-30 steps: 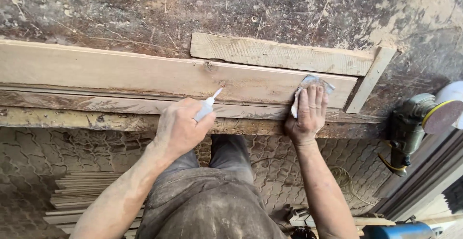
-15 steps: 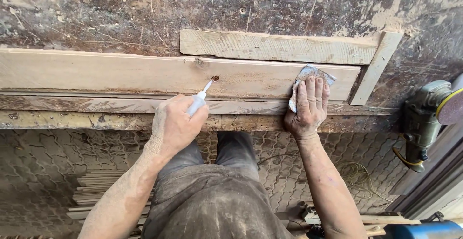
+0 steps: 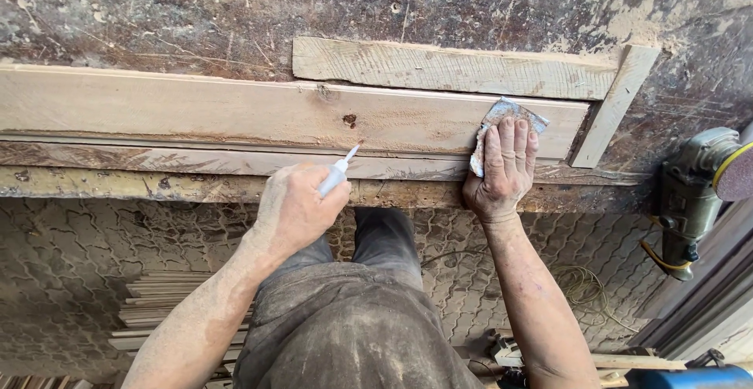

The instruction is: Applying wood glue to a wooden plank and sanding it using both manual sandpaper and a handheld power sander.

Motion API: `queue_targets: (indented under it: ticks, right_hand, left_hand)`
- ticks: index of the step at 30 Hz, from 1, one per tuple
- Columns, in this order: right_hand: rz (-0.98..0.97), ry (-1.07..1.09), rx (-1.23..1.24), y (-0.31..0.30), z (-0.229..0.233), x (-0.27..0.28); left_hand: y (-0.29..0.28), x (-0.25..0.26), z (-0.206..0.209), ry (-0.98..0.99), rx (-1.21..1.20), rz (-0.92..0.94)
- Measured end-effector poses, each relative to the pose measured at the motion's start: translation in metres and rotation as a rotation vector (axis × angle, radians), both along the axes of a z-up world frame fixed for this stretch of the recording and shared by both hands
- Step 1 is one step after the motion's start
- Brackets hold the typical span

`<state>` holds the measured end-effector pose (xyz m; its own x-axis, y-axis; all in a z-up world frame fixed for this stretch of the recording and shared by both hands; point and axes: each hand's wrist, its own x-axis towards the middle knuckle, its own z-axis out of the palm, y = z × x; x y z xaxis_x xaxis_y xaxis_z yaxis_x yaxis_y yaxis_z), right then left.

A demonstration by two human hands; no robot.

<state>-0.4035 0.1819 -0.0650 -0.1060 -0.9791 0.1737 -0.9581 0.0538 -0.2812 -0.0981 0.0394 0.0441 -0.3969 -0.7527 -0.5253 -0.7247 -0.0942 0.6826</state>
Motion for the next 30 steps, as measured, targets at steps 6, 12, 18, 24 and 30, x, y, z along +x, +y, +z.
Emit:
queue_targets:
  ticks: [6,12,18,24,30]
  right_hand:
    - [-0.005,-0.008,-0.001,0.001,0.0,-0.002]
    - [-0.001,-0.015,0.002,0.0,0.0,-0.001]
    - [-0.007,-0.011,0.001,0.0,-0.001,-0.001]
    - [-0.051,-0.066,-0.103,0.006,-0.02,0.016]
    - [0.12,-0.252,0.18,-0.052,-0.001,0.181]
  left_hand:
    - [0.004,-0.007,-0.001,0.002,0.008,-0.001]
    - [0.002,-0.006,0.004,0.024,0.027,0.054]
    - [0.006,0.006,-0.012,-0.012,0.003,0.032]
    - [-0.021,0.063,-0.024,0.25,-0.263,0.293]
    - [-0.051,0.124,-0.044,0.479,-0.12,0.716]
